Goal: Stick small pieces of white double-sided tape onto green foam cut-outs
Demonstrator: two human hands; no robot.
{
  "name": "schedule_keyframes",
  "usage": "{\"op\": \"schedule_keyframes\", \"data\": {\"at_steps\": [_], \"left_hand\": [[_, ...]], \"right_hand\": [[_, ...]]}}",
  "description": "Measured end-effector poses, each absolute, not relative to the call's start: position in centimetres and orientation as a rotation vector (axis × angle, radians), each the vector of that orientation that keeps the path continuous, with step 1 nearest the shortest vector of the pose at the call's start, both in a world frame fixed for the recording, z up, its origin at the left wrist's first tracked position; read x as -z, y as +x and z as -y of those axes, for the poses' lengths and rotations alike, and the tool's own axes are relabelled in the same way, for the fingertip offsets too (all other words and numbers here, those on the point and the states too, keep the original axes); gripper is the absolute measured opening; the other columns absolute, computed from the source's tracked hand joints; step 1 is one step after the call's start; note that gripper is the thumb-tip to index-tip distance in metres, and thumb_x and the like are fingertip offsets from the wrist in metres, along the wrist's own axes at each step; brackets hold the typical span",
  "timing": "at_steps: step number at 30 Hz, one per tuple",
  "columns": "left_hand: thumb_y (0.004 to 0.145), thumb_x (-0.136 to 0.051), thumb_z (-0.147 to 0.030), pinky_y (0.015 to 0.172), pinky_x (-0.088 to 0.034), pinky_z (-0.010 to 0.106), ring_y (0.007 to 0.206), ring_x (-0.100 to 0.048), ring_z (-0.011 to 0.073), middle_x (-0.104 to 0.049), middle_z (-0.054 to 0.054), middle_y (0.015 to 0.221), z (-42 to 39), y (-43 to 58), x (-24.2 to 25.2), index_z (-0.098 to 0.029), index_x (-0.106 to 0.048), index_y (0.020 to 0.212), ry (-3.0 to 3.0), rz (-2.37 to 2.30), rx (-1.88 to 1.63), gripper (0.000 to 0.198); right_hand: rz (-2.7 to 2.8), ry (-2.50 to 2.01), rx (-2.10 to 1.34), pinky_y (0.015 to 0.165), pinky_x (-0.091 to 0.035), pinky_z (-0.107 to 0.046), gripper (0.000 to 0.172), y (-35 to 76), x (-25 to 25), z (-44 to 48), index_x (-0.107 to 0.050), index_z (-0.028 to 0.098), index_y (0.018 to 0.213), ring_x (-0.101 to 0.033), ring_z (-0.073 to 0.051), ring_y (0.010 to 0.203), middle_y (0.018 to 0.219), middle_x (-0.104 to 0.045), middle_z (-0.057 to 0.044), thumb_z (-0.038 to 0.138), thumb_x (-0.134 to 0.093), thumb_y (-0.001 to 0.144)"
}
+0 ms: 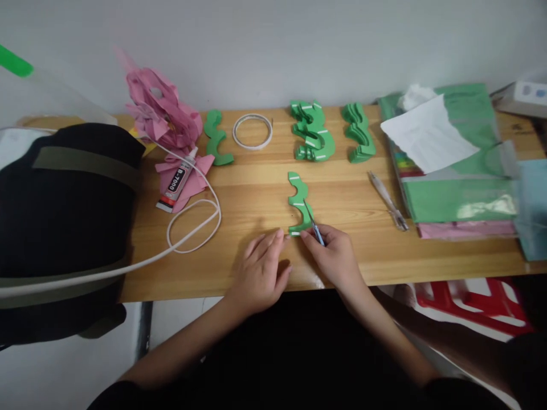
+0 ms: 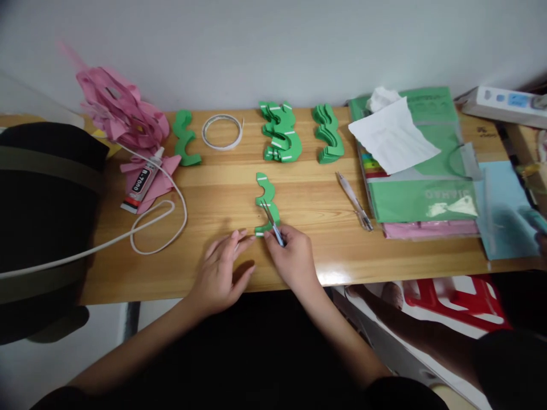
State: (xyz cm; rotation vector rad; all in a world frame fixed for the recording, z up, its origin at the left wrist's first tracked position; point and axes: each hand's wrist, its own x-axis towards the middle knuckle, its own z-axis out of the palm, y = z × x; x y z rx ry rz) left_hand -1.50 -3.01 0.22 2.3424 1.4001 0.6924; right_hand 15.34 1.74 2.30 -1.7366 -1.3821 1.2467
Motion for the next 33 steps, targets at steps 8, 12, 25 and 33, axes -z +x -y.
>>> {"op": "schedule_keyframes", "data": {"at_steps": [8,12,25,33], "left_hand": [[0.087,-0.053,-0.02,0.1,-0.042,0.046,0.12,-0.058,0.0281,-0.068,0.013,0.123,2.96,-1.52,-0.3,-0.013,0.0,0.152,2.303,-1.411,-0.699,0.084],[0.087,-0.053,-0.019,0.099,-0.043,0.046,0.118,-0.059,0.0281,-0.068,0.014,0.121,2.92,-1.57,-0.27,-0.013,-0.002,0.152,2.293,-1.427,-0.749,0.083],[0.087,-0.055,-0.021,0.107,-0.036,0.047,0.133,-0.047,0.0296,-0.06,0.017,0.134,2.93,-1.45,-0.21,-0.007,0.007,0.152,2.378,-1.337,-0.715,0.091],[0.09,-0.051,-0.025,0.103,-0.039,0.044,0.124,-0.057,0.0289,-0.065,0.016,0.127,3.01,-1.04,-0.13,-0.006,0.005,0.152,2.486,-1.445,-0.707,0.086]], "right_hand": [[1.523,-1.808,-1.139,0.05,-0.034,-0.025,0.026,15.1,-2.35,-1.89,-0.059,0.018,0.06,-0.049,-0.013,0.05,0.054,-0.058,0.0,0.037,-0.056,0.077],[1.576,-1.856,-1.076,0.049,-0.033,-0.025,0.025,14.96,-2.52,-1.8,-0.059,0.018,0.061,-0.049,-0.013,0.049,0.052,-0.056,0.0,0.035,-0.054,0.079],[1.642,-1.886,-1.023,0.053,-0.037,-0.026,0.024,14.86,-2.2,-1.63,-0.063,0.018,0.065,-0.056,-0.016,0.054,0.06,-0.065,-0.005,0.033,-0.054,0.081],[1.709,-1.951,-0.959,0.052,-0.036,-0.026,0.022,14.74,-2.13,-1.66,-0.064,0.019,0.064,-0.059,-0.018,0.054,0.061,-0.069,-0.006,0.032,-0.057,0.081]]}}
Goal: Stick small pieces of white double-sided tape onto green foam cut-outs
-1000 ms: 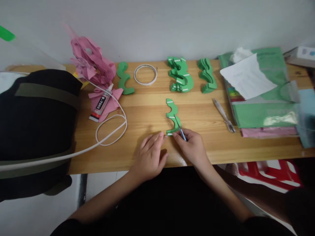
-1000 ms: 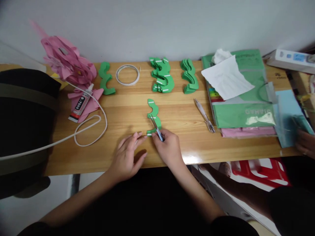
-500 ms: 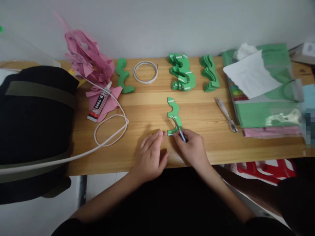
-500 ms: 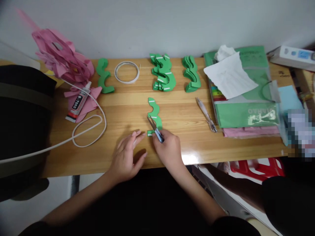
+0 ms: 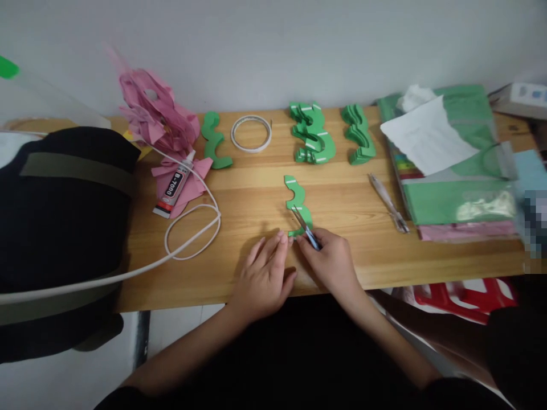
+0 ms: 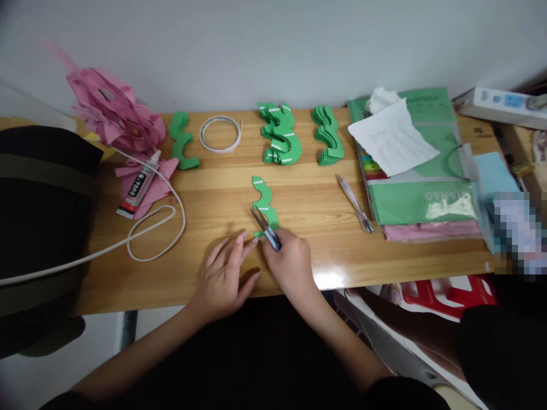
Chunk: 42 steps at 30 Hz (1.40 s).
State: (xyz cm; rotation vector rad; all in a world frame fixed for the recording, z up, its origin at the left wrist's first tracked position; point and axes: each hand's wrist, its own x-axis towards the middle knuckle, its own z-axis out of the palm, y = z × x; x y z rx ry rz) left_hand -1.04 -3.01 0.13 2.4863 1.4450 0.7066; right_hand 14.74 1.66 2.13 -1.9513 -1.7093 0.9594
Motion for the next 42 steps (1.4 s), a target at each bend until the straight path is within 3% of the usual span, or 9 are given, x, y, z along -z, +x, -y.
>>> {"op": "schedule_keyframes", "data": {"at_steps": [7,13,18,21,27,33,37,42], "left_hand": [[0.092,-0.049,-0.024,0.098,-0.043,0.042,0.114,-0.063,0.0294,-0.068,0.017,0.123,2.9,-0.8,-0.1,-0.004,0.0,0.152,2.555,-1.507,-0.729,0.08],[0.092,-0.049,-0.024,0.096,-0.046,0.043,0.115,-0.062,0.03,-0.066,0.019,0.125,3.0,-0.7,0.2,-0.008,-0.003,0.153,2.536,-1.522,-0.729,0.077],[0.09,-0.051,-0.021,0.097,-0.045,0.048,0.119,-0.059,0.0308,-0.065,0.016,0.126,3.0,-0.8,-0.3,-0.015,-0.002,0.152,2.337,-1.486,-0.682,0.079],[0.09,-0.051,-0.018,0.097,-0.046,0.049,0.118,-0.059,0.0281,-0.068,0.013,0.12,2.6,-0.9,-0.7,-0.02,-0.002,0.151,2.083,-1.471,-0.764,0.079],[0.089,-0.05,-0.016,0.097,-0.048,0.046,0.112,-0.062,0.0212,-0.068,0.01,0.114,1.6,-0.8,-0.8,-0.022,-0.018,0.147,1.634,-1.467,-1.003,0.067],[0.086,-0.055,-0.024,0.091,-0.053,0.044,0.11,-0.064,0.0238,-0.065,0.012,0.125,0.9,-1.1,-2.2,-0.021,-0.052,0.129,1.222,-1.274,-0.997,0.043],[0.086,-0.052,-0.022,0.093,-0.053,0.047,0.116,-0.062,0.0264,-0.062,0.009,0.134,0.6,-0.9,-3.2,-0.024,-0.057,0.127,1.055,-1.041,-0.986,0.042],[0.087,-0.052,-0.022,0.087,-0.055,0.043,0.115,-0.062,0.0264,-0.062,0.009,0.133,1.0,0.1,-3.2,-0.025,-0.056,0.131,1.225,-1.11,-0.895,0.044]], "right_hand": [[1.88,-2.045,-0.847,0.054,-0.035,-0.027,0.02,14.6,-2.5,-2.2,-0.066,0.02,0.067,-0.065,-0.022,0.059,0.068,-0.073,-0.009,0.032,-0.06,0.082],[1.847,-2.054,-0.759,0.049,-0.03,-0.027,0.025,15.8,-2.6,-3.0,-0.058,0.022,0.056,-0.054,-0.017,0.047,0.051,-0.062,-0.002,0.038,-0.07,0.072],[1.734,-1.927,-0.937,0.048,-0.031,-0.025,0.025,17.0,-2.3,-3.3,-0.052,0.022,0.053,-0.048,-0.014,0.047,0.048,-0.054,0.002,0.033,-0.067,0.07],[1.58,-1.794,-1.187,0.044,-0.029,-0.023,0.028,17.8,-2.1,-3.2,-0.053,0.021,0.056,-0.041,-0.011,0.041,0.044,-0.048,0.005,0.039,-0.067,0.072],[1.025,-1.552,-1.56,0.033,-0.018,-0.02,0.04,18.7,-2.2,-2.7,-0.048,0.021,0.061,-0.027,-0.005,0.032,0.038,-0.035,0.011,0.052,-0.073,0.069],[0.766,-1.445,-1.57,0.03,-0.016,-0.018,0.04,18.7,-2.4,-2.6,-0.057,0.017,0.067,-0.026,-0.003,0.03,0.039,-0.036,0.011,0.053,-0.076,0.065],[0.778,-1.429,-1.645,0.03,-0.017,-0.018,0.042,18.1,-3.5,-2.2,-0.062,0.016,0.072,-0.026,-0.004,0.03,0.038,-0.036,0.011,0.054,-0.076,0.063],[0.852,-1.392,-1.75,0.03,-0.02,-0.018,0.04,17.0,-4.3,-1.7,-0.06,0.018,0.071,-0.026,-0.004,0.031,0.038,-0.034,0.011,0.057,-0.071,0.067]]}}
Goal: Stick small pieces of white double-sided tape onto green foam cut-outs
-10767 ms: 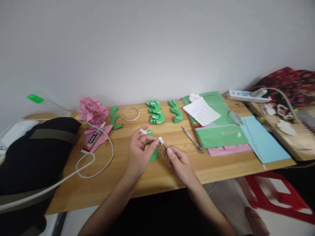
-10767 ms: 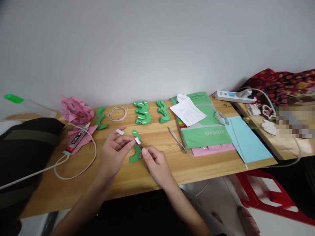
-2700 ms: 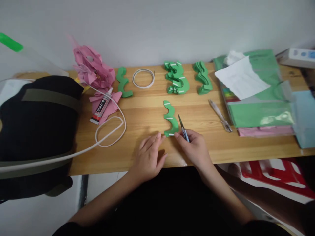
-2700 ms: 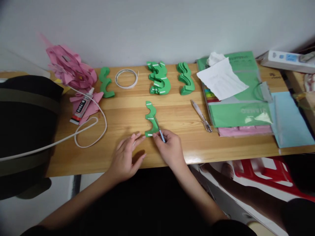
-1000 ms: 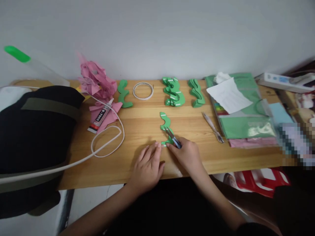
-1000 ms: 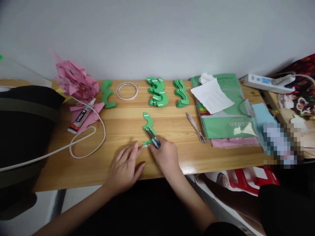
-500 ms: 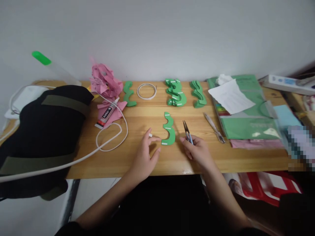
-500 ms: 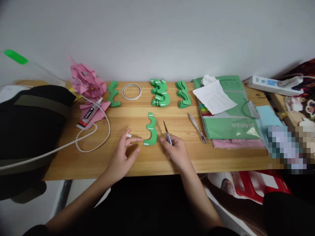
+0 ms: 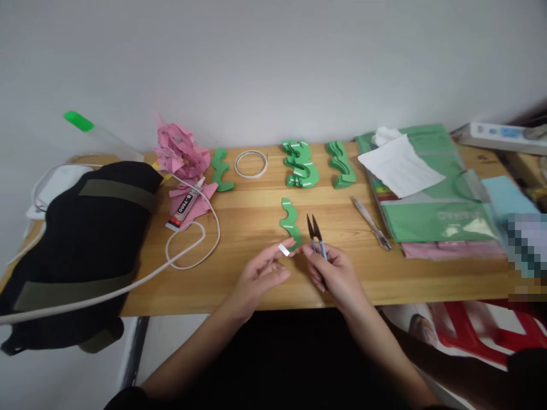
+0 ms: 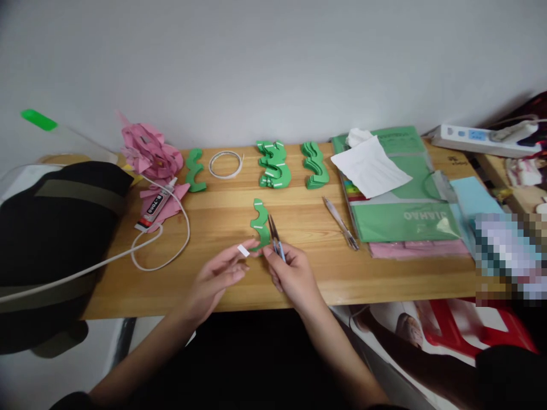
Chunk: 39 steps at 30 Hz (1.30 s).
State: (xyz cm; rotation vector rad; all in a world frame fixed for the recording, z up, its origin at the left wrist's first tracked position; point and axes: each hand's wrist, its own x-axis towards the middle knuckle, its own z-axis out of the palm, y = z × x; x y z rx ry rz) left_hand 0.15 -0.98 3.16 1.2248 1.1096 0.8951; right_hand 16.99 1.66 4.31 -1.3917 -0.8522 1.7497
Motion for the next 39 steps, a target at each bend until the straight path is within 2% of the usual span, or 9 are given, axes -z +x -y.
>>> {"op": "schedule_keyframes", "data": {"at_steps": [5,10,13,18,22,27,30,34,39], "left_hand": [[0.081,-0.06,-0.016,0.094,-0.05,0.047,0.116,-0.059,0.0273,-0.064,0.011,0.125,0.8,0.7,-2.2,-0.022,-0.051,0.13,1.767,-1.49,-0.868,0.05],[0.079,-0.067,-0.016,0.085,-0.05,0.048,0.1,-0.062,0.0282,-0.068,0.01,0.108,-0.2,1.2,-1.1,-0.021,-0.045,0.132,2.099,-1.64,-0.713,0.058],[0.079,-0.066,-0.015,0.085,-0.049,0.047,0.095,-0.062,0.0267,-0.069,0.007,0.099,-0.7,1.4,-0.9,-0.022,-0.047,0.129,2.016,-1.633,-0.723,0.054],[0.076,-0.068,-0.02,0.098,-0.043,0.047,0.095,-0.064,0.0207,-0.067,0.002,0.091,-1.5,0.7,-1.4,-0.022,-0.048,0.126,1.467,-1.522,-0.978,0.054],[0.07,-0.075,-0.028,0.094,-0.046,0.04,0.093,-0.064,0.0182,-0.067,0.001,0.089,-2.0,-0.5,-2.3,-0.021,-0.05,0.121,1.081,-1.364,-1.114,0.057],[0.068,-0.078,-0.025,0.091,-0.048,0.035,0.091,-0.065,0.0164,-0.068,-0.001,0.087,-1.9,-0.8,-2.8,-0.024,-0.051,0.121,1.013,-1.273,-1.206,0.06],[0.069,-0.076,-0.022,0.089,-0.05,0.034,0.09,-0.066,0.0175,-0.068,0.0,0.088,-1.9,0.2,-2.9,-0.024,-0.051,0.122,1.152,-1.285,-1.24,0.058],[0.075,-0.072,-0.019,0.093,-0.049,0.038,0.093,-0.067,0.0191,-0.069,0.001,0.092,-3.4,1.7,-3.3,-0.024,-0.051,0.125,1.557,-1.334,-1.221,0.055],[0.075,-0.073,-0.018,0.096,-0.046,0.043,0.095,-0.066,0.0217,-0.07,0.003,0.095,-8.8,3.1,-3.4,-0.025,-0.051,0.126,1.968,-1.372,-1.256,0.056]], "right_hand": [[0.768,-1.409,-1.665,0.03,-0.019,-0.018,0.041,17.4,-3.6,-2.1,-0.059,0.018,0.072,-0.026,-0.004,0.03,0.039,-0.036,0.012,0.055,-0.073,0.064],[0.692,-1.431,-1.565,0.031,-0.019,-0.018,0.039,18.4,-2.9,-2.8,-0.061,0.017,0.076,-0.028,-0.004,0.03,0.038,-0.037,0.011,0.052,-0.074,0.065],[0.676,-1.432,-1.564,0.031,-0.018,-0.017,0.04,18.6,-2.9,-2.9,-0.06,0.016,0.075,-0.028,-0.004,0.03,0.038,-0.036,0.011,0.052,-0.074,0.065],[0.649,-1.441,-1.581,0.03,-0.018,-0.017,0.039,18.9,-2.8,-3.0,-0.059,0.017,0.071,-0.028,-0.003,0.03,0.038,-0.038,0.011,0.051,-0.075,0.063],[0.663,-1.437,-1.59,0.03,-0.019,-0.017,0.039,19.2,-2.5,-3.2,-0.06,0.017,0.072,-0.028,-0.004,0.029,0.037,-0.037,0.011,0.053,-0.074,0.064],[0.765,-1.42,-1.726,0.029,-0.022,-0.019,0.056,18.8,-2.6,-3.2,-0.063,0.015,0.076,-0.032,-0.006,0.026,0.034,-0.041,0.009,0.07,-0.064,0.066],[0.778,-1.379,-1.774,0.028,-0.023,-0.018,0.064,18.4,-3.0,-3.5,-0.062,0.015,0.078,-0.033,-0.007,0.026,0.035,-0.042,0.009,0.078,-0.061,0.064],[0.762,-1.341,-1.695,0.029,-0.023,-0.017,0.061,18.6,-3.5,-4.8,-0.056,0.017,0.074,-0.035,-0.006,0.027,0.036,-0.043,0.009,0.077,-0.063,0.063],[0.737,-1.348,-1.618,0.03,-0.023,-0.018,0.069,19.7,-3.0,-7.5,-0.061,0.014,0.09,-0.035,-0.007,0.027,0.037,-0.043,0.01,0.076,-0.063,0.061]]}}
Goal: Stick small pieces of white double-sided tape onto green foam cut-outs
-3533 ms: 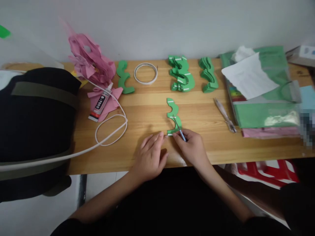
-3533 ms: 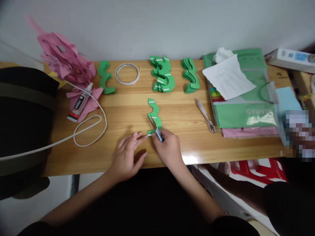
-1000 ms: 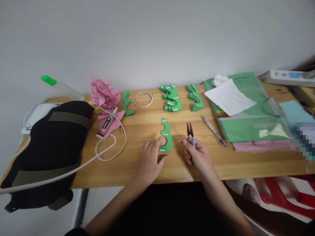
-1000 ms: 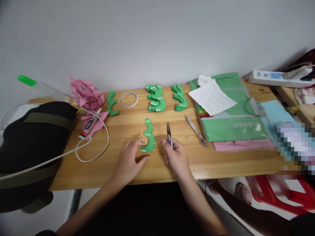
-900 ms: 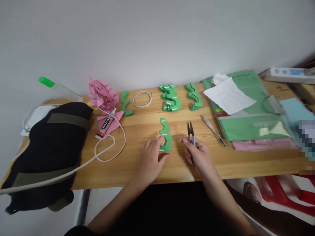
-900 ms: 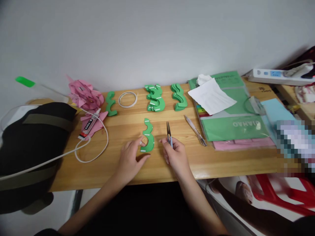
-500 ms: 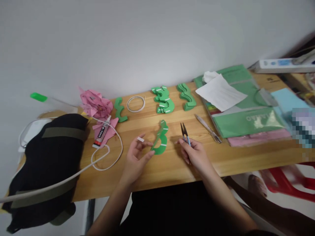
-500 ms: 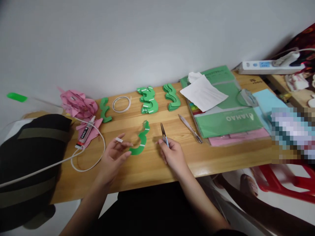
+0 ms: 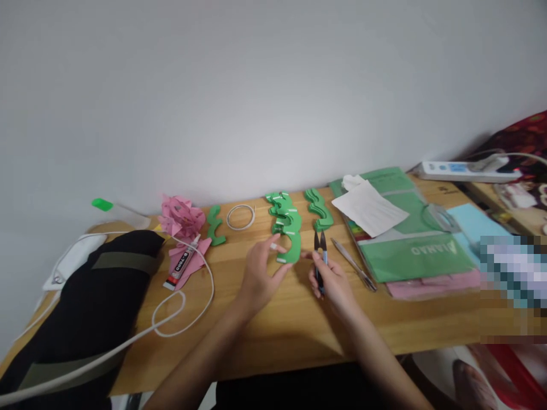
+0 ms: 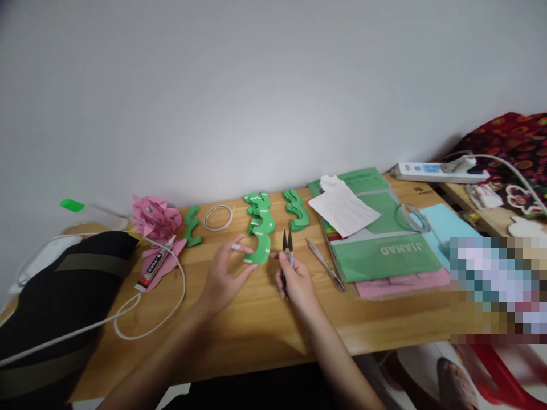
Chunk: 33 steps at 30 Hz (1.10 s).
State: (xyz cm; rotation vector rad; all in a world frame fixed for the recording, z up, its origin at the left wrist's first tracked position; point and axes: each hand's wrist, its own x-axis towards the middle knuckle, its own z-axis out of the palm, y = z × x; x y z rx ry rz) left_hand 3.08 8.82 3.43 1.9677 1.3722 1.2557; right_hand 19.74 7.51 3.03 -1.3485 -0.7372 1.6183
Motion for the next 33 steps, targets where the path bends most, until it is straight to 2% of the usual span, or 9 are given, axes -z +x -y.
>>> {"op": "schedule_keyframes", "data": {"at_steps": [4,9,14,17,20,22,27,33], "left_hand": [[0.074,-0.073,-0.015,0.095,-0.045,0.042,0.097,-0.065,0.0224,-0.071,0.004,0.094,-14.1,3.7,-2.7,-0.02,-0.05,0.124,2.08,-1.599,-1.145,0.055],[0.069,-0.076,-0.015,0.09,-0.047,0.044,0.094,-0.066,0.0254,-0.071,0.005,0.091,-17.2,3.9,-1.4,-0.018,-0.05,0.123,2.087,-1.696,-1.009,0.06],[0.072,-0.075,-0.021,0.096,-0.045,0.042,0.105,-0.064,0.0259,-0.07,0.008,0.106,-16.9,2.1,-1.9,-0.018,-0.049,0.126,2.116,-1.837,-0.863,0.06],[0.077,-0.069,-0.023,0.098,-0.044,0.045,0.11,-0.062,0.0307,-0.068,0.014,0.113,-16.3,-0.7,-3.3,-0.014,-0.052,0.123,2.101,-2.007,-0.725,0.05],[0.077,-0.061,-0.015,0.095,-0.043,0.052,0.11,-0.061,0.0377,-0.067,0.02,0.114,-15.4,-4.2,-4.5,-0.01,-0.055,0.123,2.062,-2.167,-0.54,0.046],[0.076,-0.06,-0.013,0.094,-0.044,0.052,0.107,-0.063,0.0377,-0.07,0.019,0.11,-14.9,-6.2,-5.1,-0.01,-0.054,0.125,2.043,-2.213,-0.433,0.05],[0.069,-0.066,-0.014,0.092,-0.047,0.042,0.099,-0.068,0.031,-0.075,0.009,0.103,-14.7,-8.5,-4.9,-0.017,-0.055,0.127,2.047,-2.174,-0.311,0.058],[0.066,-0.07,-0.014,0.095,-0.046,0.046,0.096,-0.069,0.0325,-0.077,0.007,0.093,-15.3,-9.1,-4.6,-0.021,-0.061,0.12,2.052,-2.133,-0.389,0.055]], "right_hand": [[0.72,-1.427,-1.575,0.028,-0.019,-0.019,0.074,20.0,-2.0,-8.7,-0.062,0.012,0.09,-0.032,-0.007,0.027,0.036,-0.041,0.01,0.078,-0.061,0.057],[0.804,-1.443,-1.537,0.029,-0.021,-0.02,0.072,19.7,-1.4,-8.5,-0.064,0.011,0.087,-0.033,-0.007,0.029,0.036,-0.04,0.01,0.078,-0.058,0.061],[0.858,-1.444,-1.515,0.03,-0.022,-0.021,0.069,19.6,-1.4,-8.3,-0.064,0.012,0.084,-0.033,-0.008,0.03,0.036,-0.039,0.01,0.078,-0.056,0.064],[0.884,-1.443,-1.514,0.031,-0.023,-0.022,0.068,19.7,-1.4,-8.3,-0.063,0.013,0.084,-0.033,-0.008,0.03,0.037,-0.039,0.01,0.078,-0.055,0.065],[0.902,-1.451,-1.516,0.032,-0.024,-0.022,0.069,19.7,-1.3,-8.3,-0.062,0.013,0.084,-0.033,-0.008,0.031,0.038,-0.039,0.009,0.079,-0.056,0.064],[0.909,-1.456,-1.514,0.032,-0.024,-0.022,0.069,19.7,-1.3,-8.2,-0.062,0.013,0.084,-0.033,-0.008,0.031,0.039,-0.04,0.009,0.079,-0.056,0.064],[0.954,-1.451,-1.484,0.034,-0.025,-0.023,0.066,19.6,-1.3,-8.1,-0.062,0.015,0.082,-0.034,-0.009,0.032,0.038,-0.04,0.008,0.078,-0.055,0.067],[0.97,-1.442,-1.46,0.034,-0.024,-0.024,0.064,19.7,-1.5,-7.9,-0.063,0.016,0.08,-0.035,-0.01,0.032,0.038,-0.041,0.007,0.078,-0.057,0.067]]}}
